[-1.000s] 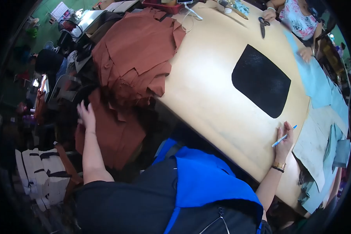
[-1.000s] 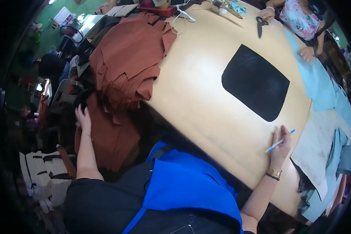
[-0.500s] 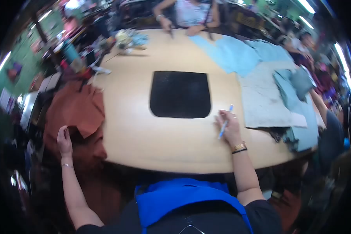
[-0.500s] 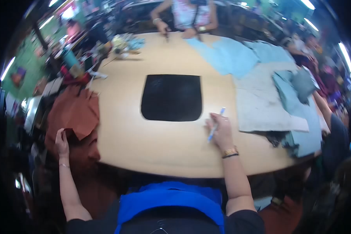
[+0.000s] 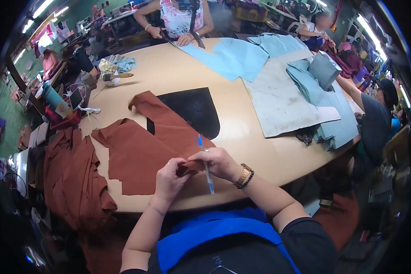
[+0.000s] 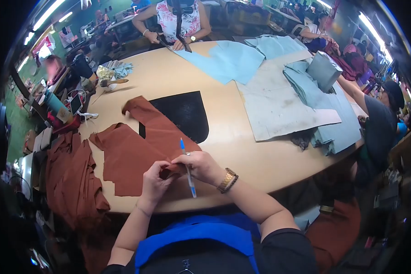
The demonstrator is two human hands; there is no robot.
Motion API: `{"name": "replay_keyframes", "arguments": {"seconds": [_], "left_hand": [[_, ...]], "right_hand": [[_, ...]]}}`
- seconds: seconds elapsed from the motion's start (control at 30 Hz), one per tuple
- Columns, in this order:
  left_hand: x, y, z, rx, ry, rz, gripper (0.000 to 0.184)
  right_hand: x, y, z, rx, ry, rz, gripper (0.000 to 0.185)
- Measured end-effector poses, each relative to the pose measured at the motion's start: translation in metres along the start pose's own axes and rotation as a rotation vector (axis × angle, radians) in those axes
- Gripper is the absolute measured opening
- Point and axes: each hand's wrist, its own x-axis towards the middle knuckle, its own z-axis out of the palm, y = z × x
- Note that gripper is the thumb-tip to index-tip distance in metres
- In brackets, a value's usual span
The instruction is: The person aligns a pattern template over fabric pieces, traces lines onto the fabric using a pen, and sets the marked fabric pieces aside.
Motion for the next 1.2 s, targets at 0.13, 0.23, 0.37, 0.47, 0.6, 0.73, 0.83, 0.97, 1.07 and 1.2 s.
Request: {"name": "replay_keyframes", "arguments": {"seconds": [0.13,0.23,0.37,0.47,0.6,0.73,0.83,0.97,1.07,1.2], "left_hand": [[-0.042,-0.018,-0.023,0.240,-0.111,-0.071,0.018],[-0.055,-0.028,-0.047,0.359,-0.015,-0.046,0.026],[-0.068,-0.030,-0.082,0.160,0.215,-0.105,0.026],[-0.060,0.003,-0.132,0.029,0.128,-0.023,0.023],[0.001,0.056,-0.188,0.055,-0.229,-0.379,0.012],[0.078,-0.036,-0.192,0.267,-0.234,-0.258,0.013],[0.159,-0.088,-0.173,0.152,-0.165,-0.241,0.019],[0.266,-0.072,-0.159,0.080,0.292,0.020,0.018],[0.286,0.001,-0.169,0.105,0.617,0.411,0.011],[0.246,0.028,-0.162,0.096,0.686,0.667,0.014]], "right_hand": [[-0.005,-0.011,-0.033,0.040,0.053,0.060,0.019],[-0.007,-0.010,-0.057,0.112,0.154,0.083,0.016],[-0.005,-0.036,-0.098,0.231,0.090,0.141,0.017],[-0.007,-0.067,-0.132,0.284,0.061,0.201,0.012],[0.006,-0.073,-0.165,0.461,0.223,0.167,0.024],[0.050,-0.034,-0.189,0.109,0.053,0.508,0.013],[0.091,0.042,-0.188,0.152,0.157,0.382,0.012],[0.154,0.089,-0.214,-0.078,0.567,0.011,0.019],[0.176,0.030,-0.237,-0.242,0.766,-0.316,0.028],[0.147,0.013,-0.243,0.001,0.724,-0.348,0.019]]}}
